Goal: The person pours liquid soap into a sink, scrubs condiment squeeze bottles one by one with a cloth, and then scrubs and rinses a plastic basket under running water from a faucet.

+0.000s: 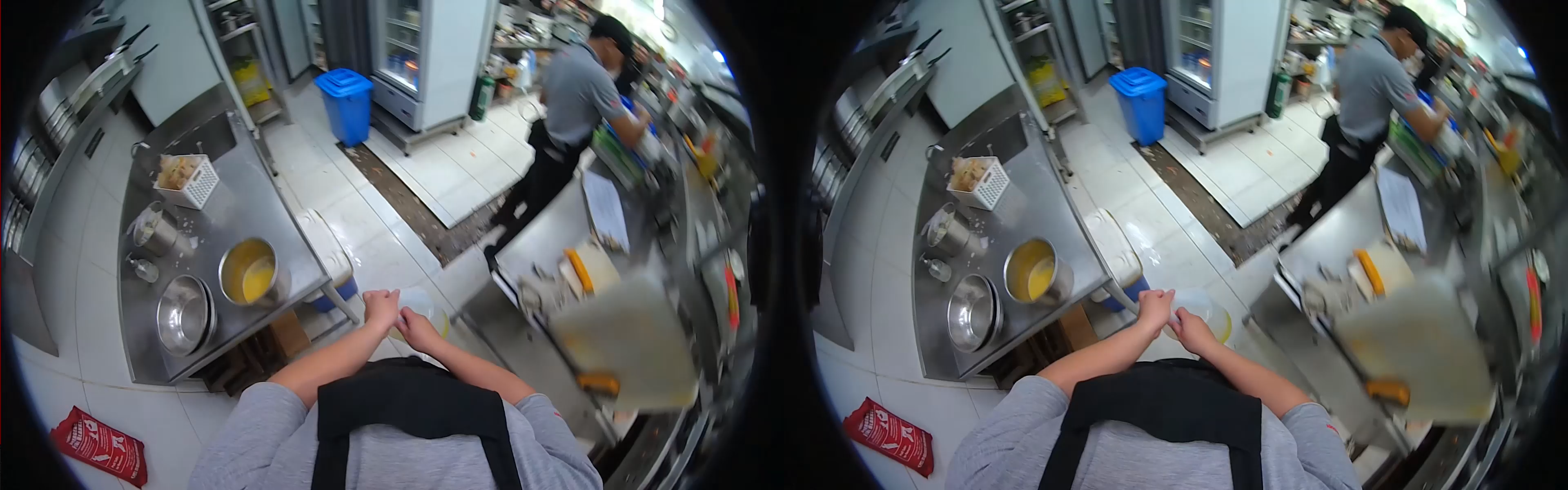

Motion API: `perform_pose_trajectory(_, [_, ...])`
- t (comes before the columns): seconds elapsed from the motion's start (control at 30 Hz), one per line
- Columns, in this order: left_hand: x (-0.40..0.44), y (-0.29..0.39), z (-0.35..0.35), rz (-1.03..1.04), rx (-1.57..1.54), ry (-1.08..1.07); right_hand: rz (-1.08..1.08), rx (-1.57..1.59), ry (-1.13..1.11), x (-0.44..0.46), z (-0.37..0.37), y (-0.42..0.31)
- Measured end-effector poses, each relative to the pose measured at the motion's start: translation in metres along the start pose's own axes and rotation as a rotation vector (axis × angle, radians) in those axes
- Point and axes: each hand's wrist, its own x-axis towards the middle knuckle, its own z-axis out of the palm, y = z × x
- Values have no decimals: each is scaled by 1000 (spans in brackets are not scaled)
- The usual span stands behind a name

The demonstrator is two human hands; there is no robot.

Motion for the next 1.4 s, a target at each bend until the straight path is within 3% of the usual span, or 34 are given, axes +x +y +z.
perform_pose_trajectory(0.1, [89, 11, 0, 42, -267, -32, -75, -47, -71, 89, -36, 0])
perform_pose_trajectory(0.13, [106, 28, -18, 35, -447, -161, -75, -73, -42, 119, -45, 8])
perform_pose_trajectory(0.17, [126, 44, -40, 13, -476, -124, -73, -99, -13, 147, -54, 18])
perform_pose_trajectory(0.23, [165, 70, -87, 29, -40, -321, -98, -109, -25, 203, -73, 42])
perform_pose_trajectory(0.27, [183, 77, -104, 9, -78, -280, -101, -121, 7, 229, -80, 57])
perform_pose_trajectory(0.33, [220, 79, -136, -73, 82, 127, -100, -57, 50, 273, -100, 77])
perform_pose_trajectory(0.47, [344, 4, -174, -344, 285, 520, -32, -150, 113, 337, -145, 123])
perform_pose_trajectory(0.6, [392, -41, -189, -336, 389, 546, 134, -320, 138, 373, -187, 202])
perform_pose_trajectory(0.63, [397, -44, -187, -371, 379, 559, 33, -194, 172, 375, -198, 206])
perform_pose_trajectory(0.67, [401, -46, -186, -353, 438, 532, 330, -286, 145, 392, -203, 319])
perform_pose_trajectory(0.7, [405, -48, -185, -333, 501, 499, 448, -338, 124, 404, -204, 332])
perform_pose_trajectory(0.87, [407, -54, -190, -289, 463, 534, 585, -350, -62, 491, -190, 316])
perform_pose_trajectory(1.1, [414, -35, -197, -337, 426, 490, 475, -411, -306, 668, -187, 293])
perform_pose_trajectory(1.2, [415, -27, -202, -388, 381, 436, 341, -473, -360, 739, -196, 289])
perform_pose_trajectory(1.33, [417, -20, -207, -384, 273, 484, -94, -572, -383, 855, -190, 267])
perform_pose_trajectory(1.37, [419, -18, -210, -400, 261, 488, -80, -602, -370, 874, -182, 164])
perform_pose_trajectory(1.4, [421, -17, -211, -417, 268, 505, -266, -637, -447, 900, -172, 108])
